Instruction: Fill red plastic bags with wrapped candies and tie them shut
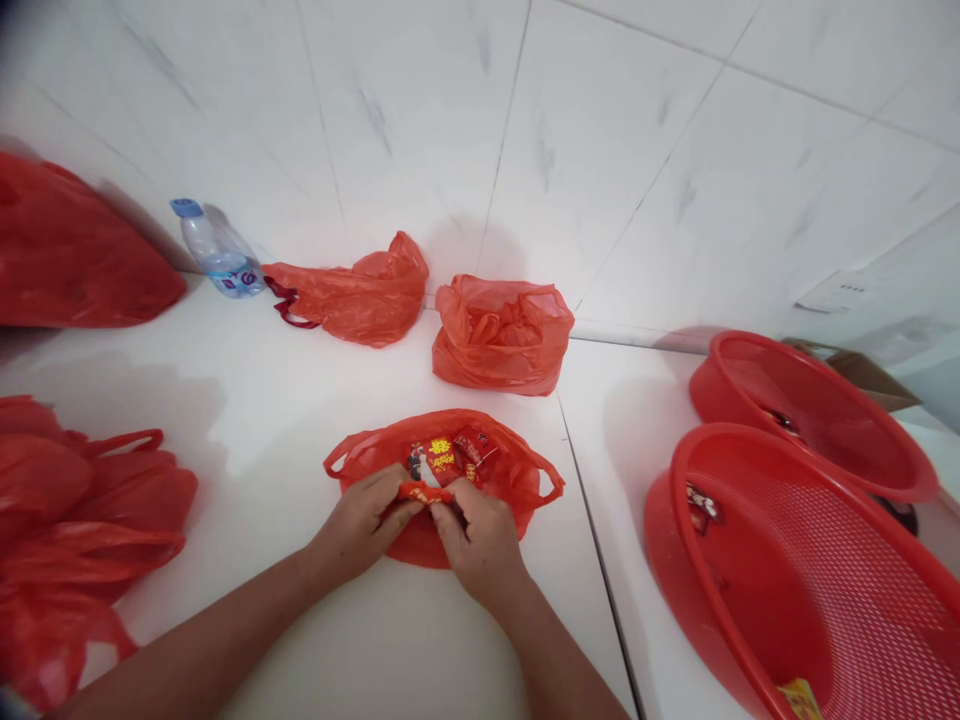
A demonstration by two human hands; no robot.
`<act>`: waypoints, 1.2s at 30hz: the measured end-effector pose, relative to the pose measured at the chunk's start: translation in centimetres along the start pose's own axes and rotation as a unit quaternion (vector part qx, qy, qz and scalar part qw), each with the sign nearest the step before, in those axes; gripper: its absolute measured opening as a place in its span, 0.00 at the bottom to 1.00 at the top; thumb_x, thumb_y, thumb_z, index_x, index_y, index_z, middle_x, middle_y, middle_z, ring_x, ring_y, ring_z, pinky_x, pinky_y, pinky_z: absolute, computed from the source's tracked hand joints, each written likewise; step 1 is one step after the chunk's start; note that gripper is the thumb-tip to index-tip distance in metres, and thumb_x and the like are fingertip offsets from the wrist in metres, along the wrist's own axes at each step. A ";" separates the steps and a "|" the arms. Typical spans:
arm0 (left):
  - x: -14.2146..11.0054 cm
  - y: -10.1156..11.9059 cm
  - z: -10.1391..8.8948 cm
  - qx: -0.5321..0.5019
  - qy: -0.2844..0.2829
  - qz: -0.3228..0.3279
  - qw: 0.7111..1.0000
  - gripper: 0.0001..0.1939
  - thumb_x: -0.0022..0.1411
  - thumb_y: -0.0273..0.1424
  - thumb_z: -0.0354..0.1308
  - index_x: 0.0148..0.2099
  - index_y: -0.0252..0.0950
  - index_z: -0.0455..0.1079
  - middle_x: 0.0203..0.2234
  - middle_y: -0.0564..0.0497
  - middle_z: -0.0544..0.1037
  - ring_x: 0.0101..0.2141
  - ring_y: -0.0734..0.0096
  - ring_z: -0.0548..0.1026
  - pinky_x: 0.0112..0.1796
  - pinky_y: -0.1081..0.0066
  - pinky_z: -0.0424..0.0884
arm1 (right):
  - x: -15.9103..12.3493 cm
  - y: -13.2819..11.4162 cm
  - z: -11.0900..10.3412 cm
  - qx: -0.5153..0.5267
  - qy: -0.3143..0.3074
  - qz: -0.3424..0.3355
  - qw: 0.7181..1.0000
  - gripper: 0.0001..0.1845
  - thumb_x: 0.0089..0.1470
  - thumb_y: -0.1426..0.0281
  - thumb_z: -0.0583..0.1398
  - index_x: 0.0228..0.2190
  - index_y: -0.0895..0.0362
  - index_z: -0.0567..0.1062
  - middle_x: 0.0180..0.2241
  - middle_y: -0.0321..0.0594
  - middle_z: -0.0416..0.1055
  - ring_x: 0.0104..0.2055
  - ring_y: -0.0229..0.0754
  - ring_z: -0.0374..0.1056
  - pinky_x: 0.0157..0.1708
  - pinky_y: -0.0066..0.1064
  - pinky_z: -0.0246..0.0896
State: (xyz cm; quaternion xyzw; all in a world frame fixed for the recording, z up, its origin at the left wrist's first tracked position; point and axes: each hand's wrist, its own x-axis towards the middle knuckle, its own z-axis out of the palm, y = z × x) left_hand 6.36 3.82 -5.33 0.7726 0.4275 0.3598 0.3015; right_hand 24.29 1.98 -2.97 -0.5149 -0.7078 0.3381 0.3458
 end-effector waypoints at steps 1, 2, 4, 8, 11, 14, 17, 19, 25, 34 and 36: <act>0.0 0.0 -0.1 0.001 0.016 0.001 1.000 0.08 0.64 0.29 0.49 0.31 0.36 0.62 0.27 0.53 0.68 0.28 0.74 0.65 0.30 0.73 0.62 | 0.0 0.1 -0.1 -0.002 0.019 0.002 1.000 0.09 0.56 0.67 0.53 0.26 0.55 0.67 0.23 0.34 0.69 0.24 0.36 0.63 0.25 0.27 0.56; 0.0 -0.1 -0.1 0.000 0.030 0.003 1.000 0.07 0.64 0.28 0.49 0.31 0.36 0.63 0.27 0.53 0.68 0.29 0.74 0.66 0.30 0.73 0.63 | 0.1 0.3 -0.3 -0.013 0.046 0.008 0.999 0.09 0.56 0.67 0.53 0.25 0.55 0.66 0.21 0.33 0.67 0.23 0.35 0.61 0.24 0.26 0.55; 0.0 -0.2 -0.2 -0.002 0.047 0.010 0.999 0.05 0.63 0.27 0.50 0.33 0.36 0.64 0.27 0.53 0.69 0.29 0.74 0.67 0.31 0.73 0.63 | 0.2 0.7 -0.6 -0.060 0.113 0.028 0.991 0.10 0.55 0.65 0.54 0.24 0.55 0.63 0.18 0.31 0.64 0.21 0.35 0.59 0.22 0.26 0.53; 0.0 -0.3 -0.2 0.001 0.058 0.040 0.998 0.04 0.62 0.26 0.52 0.33 0.36 0.65 0.27 0.53 0.70 0.29 0.75 0.67 0.31 0.74 0.63 | 0.7 1.4 -0.9 -0.157 0.189 0.079 0.966 0.13 0.54 0.63 0.54 0.22 0.55 0.62 0.18 0.31 0.63 0.21 0.35 0.57 0.22 0.26 0.51; 0.1 -0.4 -0.1 0.002 0.068 0.061 0.996 0.04 0.61 0.25 0.53 0.33 0.36 0.65 0.26 0.54 0.70 0.28 0.76 0.67 0.31 0.74 0.63 | 0.9 1.5 -1.0 -0.207 0.184 0.112 0.954 0.13 0.54 0.62 0.54 0.22 0.54 0.62 0.18 0.32 0.64 0.21 0.36 0.58 0.21 0.27 0.49; 0.1 -0.5 0.0 0.000 0.081 0.071 0.994 0.04 0.61 0.24 0.53 0.33 0.36 0.66 0.26 0.54 0.71 0.28 0.76 0.67 0.31 0.75 0.64 | 1.1 1.4 -0.9 -0.240 0.167 0.132 0.947 0.13 0.54 0.62 0.53 0.22 0.54 0.63 0.18 0.32 0.65 0.21 0.37 0.59 0.21 0.27 0.48; 0.0 -0.5 -0.1 0.003 0.086 0.071 0.994 0.03 0.60 0.24 0.54 0.34 0.36 0.66 0.26 0.54 0.71 0.28 0.76 0.68 0.31 0.75 0.64 | 1.2 1.5 -0.8 -0.239 0.136 0.150 0.950 0.12 0.54 0.60 0.53 0.25 0.53 0.66 0.20 0.33 0.69 0.23 0.39 0.63 0.22 0.28 0.49; -0.1 -0.5 -0.1 0.005 0.085 0.070 0.994 0.03 0.60 0.24 0.54 0.33 0.36 0.66 0.26 0.54 0.71 0.28 0.76 0.68 0.31 0.75 0.64 | 1.3 1.5 -0.7 -0.223 0.116 0.161 0.954 0.12 0.54 0.59 0.54 0.27 0.53 0.68 0.22 0.34 0.71 0.25 0.41 0.65 0.23 0.28 0.51; -0.1 -0.5 0.0 0.013 0.091 0.075 0.993 0.04 0.60 0.25 0.54 0.33 0.36 0.66 0.25 0.53 0.71 0.28 0.75 0.68 0.30 0.74 0.64 | 1.2 1.5 -0.7 -0.199 0.114 0.156 0.961 0.11 0.55 0.60 0.53 0.27 0.53 0.68 0.22 0.32 0.71 0.25 0.40 0.66 0.24 0.28 0.52; 0.0 -0.3 -0.1 0.017 0.075 0.061 0.995 0.05 0.62 0.27 0.52 0.31 0.36 0.65 0.24 0.54 0.71 0.27 0.75 0.67 0.30 0.74 0.64 | 1.2 1.7 -0.5 -0.200 0.095 0.145 0.964 0.09 0.55 0.66 0.52 0.35 0.51 0.71 0.27 0.34 0.74 0.28 0.40 0.68 0.26 0.29 0.55; 0.0 -0.3 -0.2 0.013 0.067 0.053 0.996 0.06 0.62 0.28 0.52 0.31 0.36 0.65 0.25 0.54 0.71 0.27 0.75 0.67 0.30 0.74 0.64 | 1.2 1.6 -0.5 -0.198 0.101 0.139 0.965 0.09 0.55 0.66 0.53 0.36 0.51 0.71 0.27 0.34 0.73 0.27 0.40 0.68 0.26 0.29 0.55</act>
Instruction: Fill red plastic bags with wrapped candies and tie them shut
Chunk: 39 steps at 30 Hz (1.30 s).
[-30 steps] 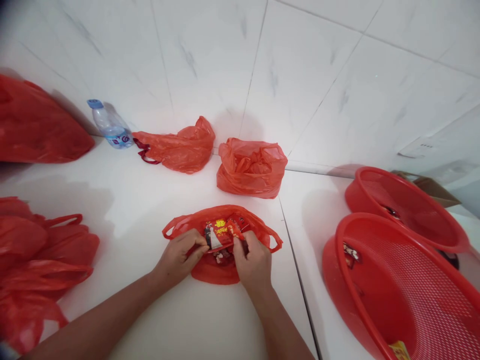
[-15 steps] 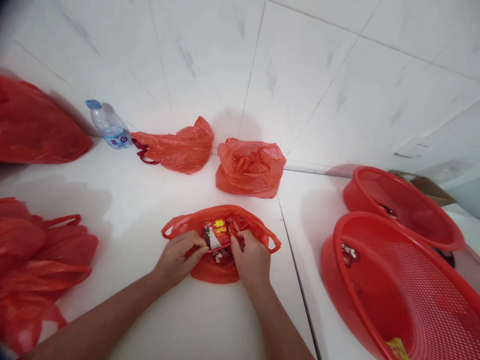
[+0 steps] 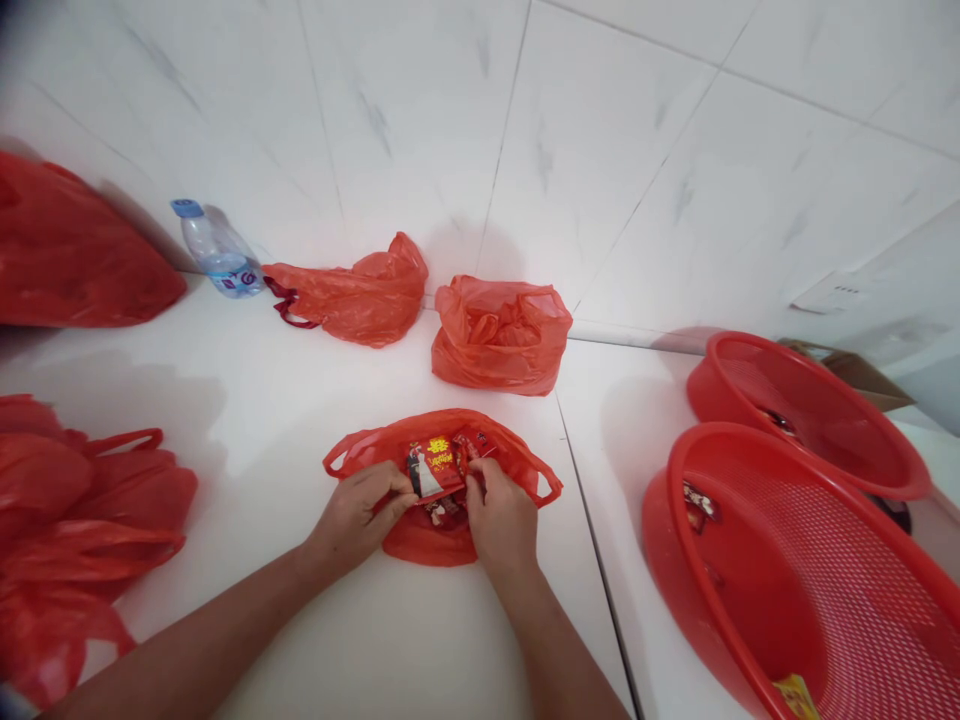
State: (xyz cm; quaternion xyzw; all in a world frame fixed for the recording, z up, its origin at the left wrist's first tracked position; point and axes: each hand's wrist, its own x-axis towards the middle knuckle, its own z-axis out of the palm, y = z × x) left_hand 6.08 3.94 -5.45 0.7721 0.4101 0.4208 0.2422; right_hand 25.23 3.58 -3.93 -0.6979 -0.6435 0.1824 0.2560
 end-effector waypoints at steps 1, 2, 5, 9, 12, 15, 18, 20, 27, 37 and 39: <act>0.0 0.0 0.0 -0.002 -0.004 -0.006 1.000 0.06 0.62 0.28 0.51 0.31 0.36 0.64 0.25 0.54 0.70 0.27 0.75 0.67 0.29 0.74 0.64 | 0.0 0.0 0.0 0.002 0.005 -0.001 1.000 0.09 0.55 0.65 0.53 0.35 0.52 0.71 0.26 0.34 0.72 0.26 0.40 0.67 0.25 0.28 0.55; 0.0 0.1 0.0 -0.005 -0.008 -0.013 1.000 0.07 0.62 0.28 0.51 0.31 0.36 0.64 0.24 0.54 0.70 0.27 0.74 0.67 0.29 0.74 0.64 | -0.1 0.0 0.0 0.004 0.010 -0.001 1.000 0.08 0.55 0.65 0.53 0.33 0.52 0.70 0.24 0.33 0.71 0.25 0.39 0.66 0.24 0.28 0.54; 0.0 0.1 -0.1 -0.012 -0.019 -0.029 0.999 0.08 0.63 0.28 0.50 0.30 0.37 0.63 0.24 0.54 0.70 0.26 0.75 0.67 0.28 0.74 0.63 | -0.2 -0.1 -0.1 0.016 0.012 -0.010 1.000 0.08 0.55 0.64 0.53 0.27 0.53 0.66 0.19 0.30 0.66 0.22 0.37 0.63 0.22 0.27 0.51; 0.1 0.2 -0.1 -0.015 -0.019 -0.040 0.999 0.09 0.63 0.29 0.50 0.29 0.36 0.63 0.23 0.55 0.69 0.25 0.75 0.66 0.27 0.75 0.62 | -0.3 -0.2 0.0 0.031 -0.001 -0.032 0.999 0.09 0.56 0.65 0.52 0.25 0.53 0.64 0.20 0.30 0.66 0.21 0.36 0.62 0.22 0.27 0.50; 0.1 0.2 -0.1 -0.015 -0.023 -0.045 0.999 0.09 0.63 0.30 0.50 0.29 0.36 0.62 0.23 0.55 0.68 0.25 0.76 0.65 0.27 0.75 0.61 | -0.3 -0.2 0.1 0.037 -0.005 -0.036 0.999 0.09 0.56 0.65 0.51 0.26 0.54 0.63 0.21 0.31 0.67 0.23 0.37 0.62 0.23 0.27 0.51; 0.1 0.1 0.0 -0.016 -0.026 -0.044 0.999 0.10 0.64 0.31 0.49 0.29 0.36 0.61 0.22 0.55 0.67 0.24 0.76 0.64 0.26 0.75 0.60 | -0.4 -0.3 0.1 0.047 -0.001 -0.038 0.998 0.10 0.57 0.64 0.50 0.26 0.54 0.63 0.22 0.31 0.67 0.23 0.37 0.62 0.23 0.27 0.51; 0.0 0.0 0.0 -0.023 -0.025 -0.035 0.999 0.10 0.64 0.31 0.48 0.29 0.36 0.61 0.22 0.55 0.66 0.24 0.76 0.64 0.26 0.75 0.60 | -0.5 -0.3 0.0 0.056 0.001 -0.039 0.998 0.10 0.58 0.64 0.50 0.27 0.54 0.63 0.21 0.31 0.66 0.23 0.37 0.61 0.23 0.27 0.52; 0.0 -0.1 0.0 -0.027 -0.025 -0.025 0.999 0.10 0.65 0.31 0.48 0.30 0.36 0.62 0.23 0.55 0.66 0.24 0.76 0.63 0.26 0.74 0.60 | -0.6 -0.3 0.0 0.062 0.002 -0.040 0.997 0.10 0.58 0.64 0.50 0.27 0.54 0.63 0.21 0.31 0.66 0.23 0.36 0.61 0.24 0.27 0.52; 0.0 -0.2 -0.1 -0.027 -0.013 0.013 0.999 0.14 0.66 0.30 0.46 0.26 0.36 0.58 0.20 0.55 0.62 0.23 0.76 0.61 0.25 0.74 0.57 | -0.5 -0.4 0.0 0.083 0.003 -0.035 0.996 0.10 0.57 0.63 0.50 0.28 0.54 0.63 0.23 0.31 0.67 0.24 0.36 0.61 0.25 0.27 0.53; 0.0 -0.3 -0.1 0.021 0.014 0.036 0.999 0.13 0.64 0.29 0.49 0.26 0.36 0.60 0.20 0.54 0.64 0.23 0.76 0.61 0.25 0.74 0.59 | -0.7 -0.4 0.0 0.086 0.004 -0.038 0.996 0.10 0.58 0.63 0.50 0.28 0.54 0.65 0.24 0.33 0.68 0.24 0.37 0.62 0.25 0.27 0.55; 0.0 -0.3 -0.1 0.023 0.017 0.035 0.999 0.13 0.64 0.29 0.49 0.26 0.36 0.60 0.20 0.54 0.64 0.23 0.75 0.62 0.25 0.74 0.59 | -0.7 -0.5 0.0 0.087 0.002 -0.036 0.996 0.10 0.57 0.63 0.50 0.29 0.54 0.65 0.24 0.33 0.68 0.24 0.37 0.63 0.26 0.27 0.55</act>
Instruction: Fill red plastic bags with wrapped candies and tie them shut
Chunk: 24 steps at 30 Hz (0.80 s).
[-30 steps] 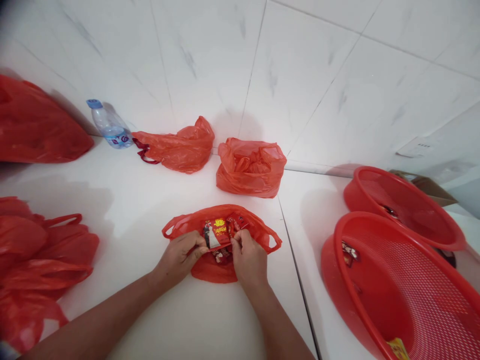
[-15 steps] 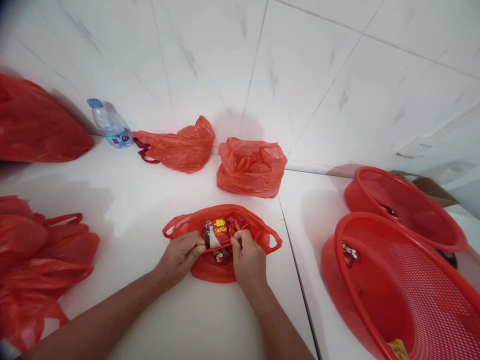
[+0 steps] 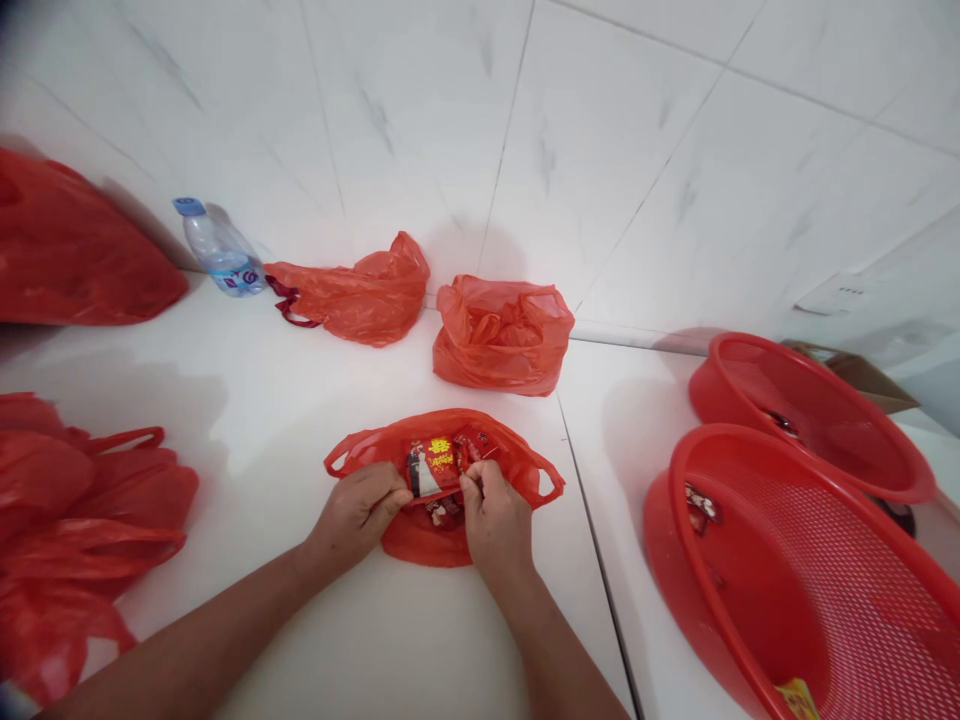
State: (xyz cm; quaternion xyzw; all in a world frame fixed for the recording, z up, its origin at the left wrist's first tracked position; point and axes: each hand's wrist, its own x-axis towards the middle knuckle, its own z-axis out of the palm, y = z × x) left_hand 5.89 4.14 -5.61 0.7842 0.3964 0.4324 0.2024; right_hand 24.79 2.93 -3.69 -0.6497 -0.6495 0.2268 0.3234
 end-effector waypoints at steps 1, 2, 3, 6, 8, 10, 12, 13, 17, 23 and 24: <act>0.0 0.0 0.0 0.002 0.001 0.000 1.000 0.13 0.64 0.29 0.49 0.26 0.36 0.60 0.20 0.54 0.64 0.23 0.75 0.62 0.25 0.74 0.59 | 0.0 0.0 0.0 0.000 -0.001 0.001 1.000 0.10 0.57 0.63 0.50 0.29 0.54 0.65 0.24 0.33 0.68 0.24 0.37 0.63 0.26 0.27 0.55; 0.0 0.0 0.0 0.003 0.001 -0.001 1.000 0.13 0.64 0.29 0.49 0.26 0.36 0.60 0.20 0.54 0.64 0.23 0.75 0.62 0.25 0.74 0.60 | 0.0 0.0 0.0 0.000 0.000 0.001 1.000 0.10 0.57 0.63 0.51 0.29 0.54 0.65 0.24 0.33 0.68 0.24 0.37 0.62 0.26 0.27 0.55; 0.0 0.1 0.0 0.002 -0.001 -0.004 1.000 0.13 0.64 0.28 0.48 0.26 0.36 0.60 0.20 0.54 0.65 0.23 0.75 0.63 0.25 0.73 0.61 | 0.0 0.0 0.0 0.000 0.000 -0.001 1.000 0.11 0.58 0.62 0.50 0.29 0.54 0.66 0.24 0.33 0.68 0.24 0.37 0.62 0.26 0.27 0.55; 0.0 0.1 0.0 0.004 0.034 -0.037 0.999 0.05 0.64 0.28 0.48 0.36 0.37 0.64 0.29 0.51 0.71 0.31 0.71 0.69 0.33 0.69 0.68 | 0.0 0.0 -0.1 0.008 -0.002 -0.012 1.000 0.15 0.59 0.61 0.49 0.26 0.55 0.67 0.21 0.32 0.66 0.23 0.36 0.61 0.24 0.26 0.54; 0.1 0.0 0.1 0.029 0.098 -0.067 0.992 0.12 0.62 0.28 0.51 0.49 0.38 0.62 0.42 0.45 0.71 0.43 0.64 0.69 0.44 0.61 0.68 | 0.0 0.0 -0.2 0.025 -0.001 -0.017 1.000 0.15 0.58 0.60 0.51 0.26 0.55 0.69 0.21 0.32 0.66 0.24 0.35 0.61 0.25 0.26 0.55; 0.2 -0.1 0.1 0.065 0.158 -0.078 0.982 0.25 0.60 0.30 0.55 0.58 0.38 0.54 0.52 0.41 0.66 0.53 0.57 0.64 0.51 0.53 0.63 | -0.1 0.1 -0.2 0.035 0.010 -0.016 0.999 0.14 0.57 0.60 0.53 0.25 0.55 0.69 0.20 0.32 0.66 0.23 0.35 0.61 0.25 0.26 0.56; 0.2 -0.2 0.1 0.092 0.186 -0.059 0.977 0.31 0.59 0.31 0.56 0.61 0.39 0.49 0.57 0.40 0.60 0.57 0.54 0.58 0.55 0.49 0.58 | -0.1 0.2 -0.1 0.038 0.027 -0.012 0.999 0.13 0.56 0.61 0.53 0.25 0.55 0.69 0.20 0.32 0.65 0.23 0.36 0.60 0.25 0.27 0.56; 0.2 -0.2 0.1 0.104 0.192 -0.046 0.975 0.32 0.59 0.30 0.56 0.62 0.39 0.48 0.59 0.40 0.57 0.59 0.53 0.56 0.56 0.48 0.57 | -0.1 0.2 0.0 0.041 0.038 -0.010 0.998 0.12 0.57 0.63 0.53 0.29 0.55 0.70 0.21 0.33 0.66 0.24 0.37 0.61 0.26 0.28 0.58; 0.3 -0.1 0.0 0.150 0.186 -0.023 0.971 0.30 0.59 0.29 0.56 0.61 0.41 0.50 0.62 0.41 0.51 0.62 0.51 0.48 0.58 0.47 0.52 | 0.2 0.3 -0.5 0.055 0.102 -0.016 0.993 0.19 0.55 0.65 0.54 0.49 0.54 0.66 0.35 0.39 0.70 0.30 0.38 0.64 0.31 0.31 0.63; 0.4 0.2 -1.8 0.181 0.191 -0.104 0.959 0.29 0.57 0.33 0.58 0.60 0.40 0.54 0.62 0.41 0.50 0.62 0.51 0.47 0.57 0.48 0.52 | 0.3 0.1 -4.4 0.025 0.266 -0.053 0.962 0.19 0.53 0.64 0.57 0.47 0.54 0.68 0.45 0.43 0.66 0.35 0.39 0.65 0.32 0.32 0.64; 0.3 0.2 -2.3 0.176 0.182 -0.129 0.959 0.31 0.57 0.34 0.58 0.61 0.40 0.53 0.62 0.40 0.51 0.62 0.51 0.48 0.57 0.48 0.53 | 0.1 0.3 -5.1 0.011 0.284 -0.055 0.957 0.20 0.52 0.63 0.58 0.48 0.53 0.67 0.48 0.45 0.64 0.38 0.40 0.65 0.35 0.33 0.64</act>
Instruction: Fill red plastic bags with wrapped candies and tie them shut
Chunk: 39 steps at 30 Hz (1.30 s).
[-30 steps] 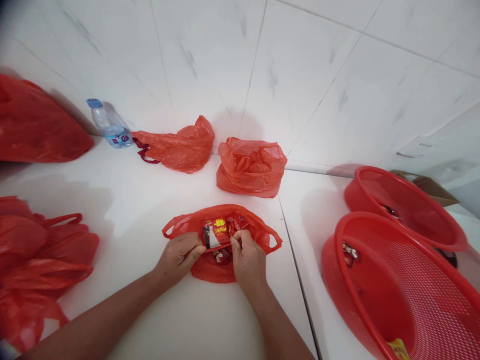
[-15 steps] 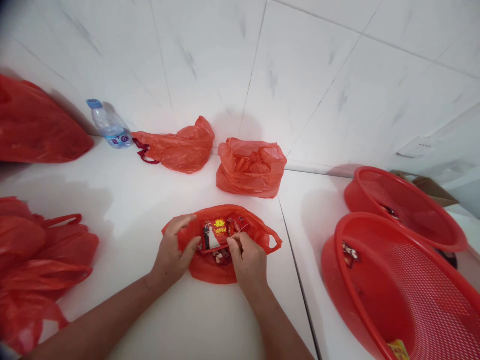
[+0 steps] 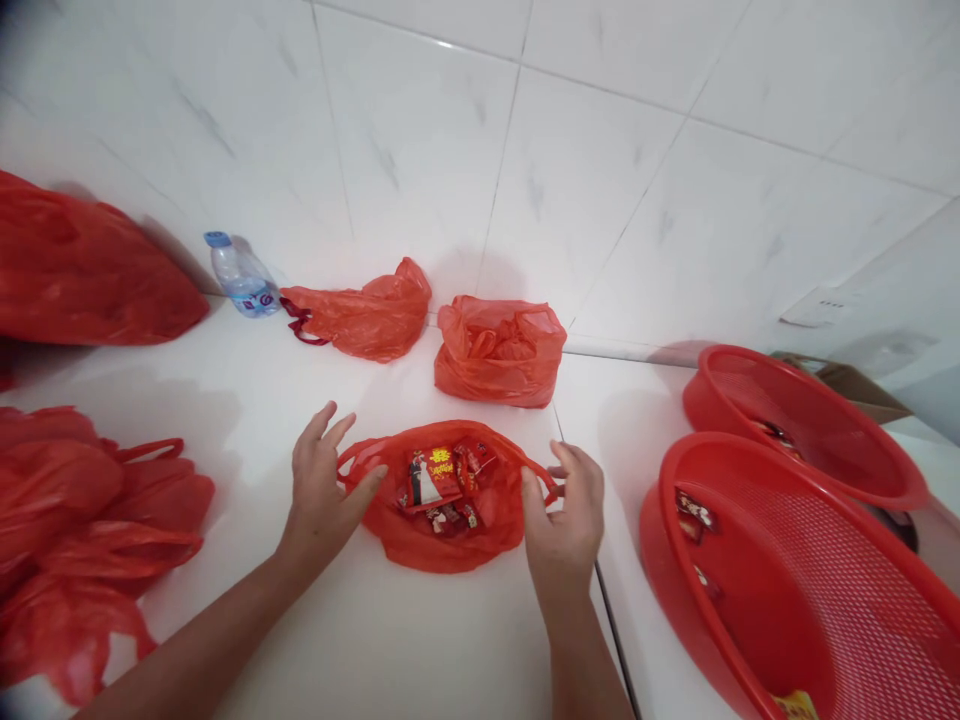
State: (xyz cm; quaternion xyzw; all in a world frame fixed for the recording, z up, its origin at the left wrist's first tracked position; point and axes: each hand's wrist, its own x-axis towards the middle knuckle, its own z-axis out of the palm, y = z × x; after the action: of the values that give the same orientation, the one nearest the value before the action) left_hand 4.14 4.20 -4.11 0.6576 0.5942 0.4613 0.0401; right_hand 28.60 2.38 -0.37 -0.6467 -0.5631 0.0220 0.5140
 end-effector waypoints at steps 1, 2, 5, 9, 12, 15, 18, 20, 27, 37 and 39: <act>0.0 -0.3 -0.4 -0.001 -0.020 -0.025 0.999 0.33 0.56 0.36 0.59 0.61 0.40 0.52 0.62 0.40 0.51 0.61 0.51 0.50 0.57 0.49 0.55 | 0.1 0.3 -0.7 -0.017 0.011 -0.003 1.000 0.23 0.51 0.63 0.59 0.49 0.53 0.66 0.50 0.46 0.62 0.42 0.43 0.65 0.38 0.35 0.64; -0.1 -0.7 -0.9 -0.004 -0.043 -0.052 0.998 0.36 0.55 0.38 0.60 0.62 0.40 0.51 0.61 0.39 0.52 0.60 0.51 0.53 0.55 0.49 0.58 | 0.0 0.7 -1.2 -0.035 0.015 0.001 0.999 0.26 0.50 0.62 0.60 0.51 0.53 0.65 0.52 0.47 0.61 0.46 0.45 0.64 0.42 0.37 0.63; -0.8 -1.9 -1.8 -0.045 -0.119 -0.145 0.981 0.41 0.52 0.42 0.61 0.63 0.39 0.47 0.57 0.38 0.59 0.51 0.53 0.67 0.45 0.55 0.70 | -0.7 2.7 -2.3 -0.073 -0.021 0.058 0.995 0.37 0.45 0.57 0.63 0.55 0.55 0.60 0.52 0.49 0.61 0.49 0.50 0.63 0.44 0.40 0.62; -0.6 -2.3 -2.4 -0.139 -0.169 -0.209 0.953 0.32 0.56 0.38 0.56 0.62 0.41 0.52 0.39 0.49 0.73 0.31 0.70 0.73 0.31 0.68 0.71 | -1.1 5.0 -2.6 -0.078 -0.155 0.116 0.978 0.32 0.45 0.54 0.62 0.49 0.55 0.66 0.46 0.47 0.67 0.43 0.49 0.67 0.34 0.36 0.63; 1.4 -0.7 -3.1 -0.201 -0.140 -0.198 0.949 0.25 0.56 0.35 0.56 0.56 0.40 0.61 0.28 0.55 0.71 0.27 0.74 0.69 0.30 0.72 0.68 | 0.2 4.6 -2.8 -0.044 -0.233 0.108 0.966 0.14 0.51 0.57 0.57 0.30 0.55 0.71 0.32 0.37 0.71 0.33 0.42 0.67 0.31 0.32 0.61; 4.8 1.9 -4.5 -0.274 -0.097 -0.153 0.944 0.21 0.55 0.33 0.58 0.52 0.39 0.65 0.25 0.56 0.69 0.26 0.76 0.68 0.29 0.74 0.68 | 2.5 2.2 -3.7 0.051 -0.188 0.094 0.976 0.14 0.52 0.59 0.57 0.24 0.56 0.69 0.25 0.34 0.68 0.29 0.38 0.65 0.30 0.30 0.60; 8.4 4.8 -6.4 -0.339 -0.021 -0.078 0.937 0.19 0.53 0.30 0.60 0.48 0.38 0.66 0.24 0.57 0.68 0.24 0.78 0.68 0.27 0.75 0.68 | 4.9 -0.7 -4.9 0.186 -0.044 0.063 0.980 0.10 0.49 0.61 0.61 0.29 0.56 0.72 0.31 0.35 0.71 0.35 0.39 0.67 0.37 0.32 0.62; 10.3 6.5 -7.5 -0.362 0.013 -0.032 0.932 0.17 0.52 0.28 0.61 0.46 0.37 0.67 0.24 0.57 0.68 0.23 0.78 0.69 0.27 0.75 0.69 | 6.2 -2.3 -5.5 0.264 0.031 0.043 0.963 0.09 0.49 0.64 0.62 0.31 0.55 0.72 0.38 0.38 0.72 0.41 0.41 0.68 0.43 0.36 0.62; 13.2 10.0 -8.9 -0.380 0.031 -0.022 0.924 0.13 0.51 0.28 0.61 0.41 0.36 0.68 0.23 0.57 0.69 0.22 0.78 0.70 0.23 0.77 0.69 | 9.4 -4.9 -4.7 0.569 -0.089 0.147 0.804 0.12 0.48 0.62 0.64 0.26 0.54 0.66 0.25 0.31 0.70 0.34 0.38 0.71 0.39 0.34 0.65; 10.0 12.7 -6.4 -0.418 -0.228 0.008 0.879 0.07 0.55 0.26 0.57 0.39 0.36 0.66 0.27 0.54 0.73 0.27 0.76 0.73 0.27 0.75 0.70 | 4.2 -9.4 0.1 0.432 -0.368 0.052 0.822 0.16 0.52 0.61 0.60 0.42 0.53 0.68 0.18 0.26 0.58 0.18 0.30 0.53 0.17 0.22 0.49; 9.0 12.6 -6.3 -0.365 -0.266 0.043 0.891 0.06 0.57 0.24 0.55 0.39 0.37 0.66 0.29 0.53 0.74 0.29 0.74 0.74 0.29 0.73 0.71 | 3.6 -9.6 0.7 0.392 -0.396 0.035 0.829 0.10 0.51 0.62 0.60 0.33 0.56 0.70 0.18 0.27 0.57 0.19 0.30 0.51 0.18 0.23 0.47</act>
State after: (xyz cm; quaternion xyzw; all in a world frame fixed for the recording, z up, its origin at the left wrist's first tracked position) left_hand 8.17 4.81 12.09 0.7196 0.3222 0.4550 0.4140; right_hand 22.69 4.03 7.91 -0.3457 -0.6397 0.5133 0.4560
